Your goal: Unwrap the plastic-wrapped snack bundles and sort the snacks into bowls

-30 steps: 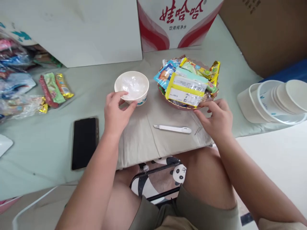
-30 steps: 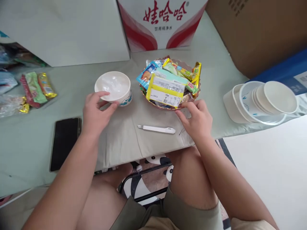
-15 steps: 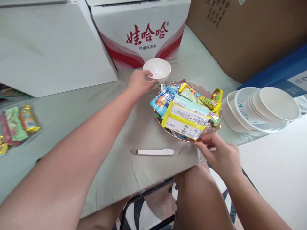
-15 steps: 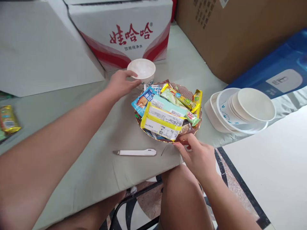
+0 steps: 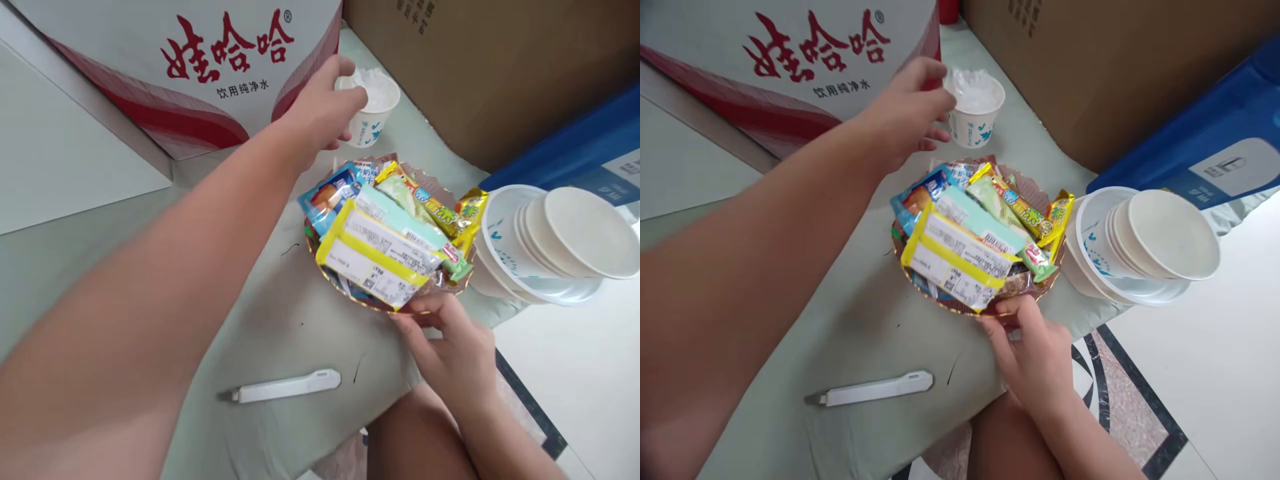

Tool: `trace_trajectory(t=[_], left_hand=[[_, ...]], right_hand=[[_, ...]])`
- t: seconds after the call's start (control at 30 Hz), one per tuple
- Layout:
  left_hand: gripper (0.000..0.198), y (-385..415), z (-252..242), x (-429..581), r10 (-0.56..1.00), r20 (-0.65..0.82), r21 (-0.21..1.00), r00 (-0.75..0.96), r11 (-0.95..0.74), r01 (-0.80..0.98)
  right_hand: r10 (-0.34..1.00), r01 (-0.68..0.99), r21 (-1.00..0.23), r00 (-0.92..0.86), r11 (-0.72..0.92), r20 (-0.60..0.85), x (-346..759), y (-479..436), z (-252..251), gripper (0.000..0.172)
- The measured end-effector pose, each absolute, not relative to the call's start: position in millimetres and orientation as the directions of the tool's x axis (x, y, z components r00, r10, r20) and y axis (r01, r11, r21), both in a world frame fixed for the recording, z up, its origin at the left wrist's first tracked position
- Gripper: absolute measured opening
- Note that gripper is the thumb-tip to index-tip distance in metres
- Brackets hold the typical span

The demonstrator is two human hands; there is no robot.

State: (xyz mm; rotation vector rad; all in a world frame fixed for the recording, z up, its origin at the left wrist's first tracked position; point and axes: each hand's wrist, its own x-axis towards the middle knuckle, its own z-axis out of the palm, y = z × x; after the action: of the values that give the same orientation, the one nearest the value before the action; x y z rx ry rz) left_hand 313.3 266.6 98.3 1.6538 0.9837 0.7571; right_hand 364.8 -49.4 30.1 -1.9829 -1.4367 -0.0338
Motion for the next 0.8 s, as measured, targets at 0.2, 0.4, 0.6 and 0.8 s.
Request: trace_trajectory(t=[0.2,0.4,0.6,0.8], left_hand=[[0.019,207,116,243,0.959,0.148,0.967,0.241,-0.191,0.168],[0.02,142,103,191,0.969,0.121,0.966,0.215,-0.164,0.199],[0.008,82,100,142,0.97,0.022,0.987,0.243,-0.059,0.148],[0.006,38,109,108,0.964,-0.031,0.994,0.265,0.001,0.112]], right_hand=[[0.793,0.738,-0.544,0.576,-0.4,0.198,363,-5,38,0.027],[0.797,0.738,-0.494,0.588,-0.46,0.137,362,46,41,0.021],[0.774,0.793,-0.391,0.58,-0.467,0.253,377,102,37,0.019],[0.722,0.76,-0.307,0.645,-0.573,0.249,430,165,27,0.028]])
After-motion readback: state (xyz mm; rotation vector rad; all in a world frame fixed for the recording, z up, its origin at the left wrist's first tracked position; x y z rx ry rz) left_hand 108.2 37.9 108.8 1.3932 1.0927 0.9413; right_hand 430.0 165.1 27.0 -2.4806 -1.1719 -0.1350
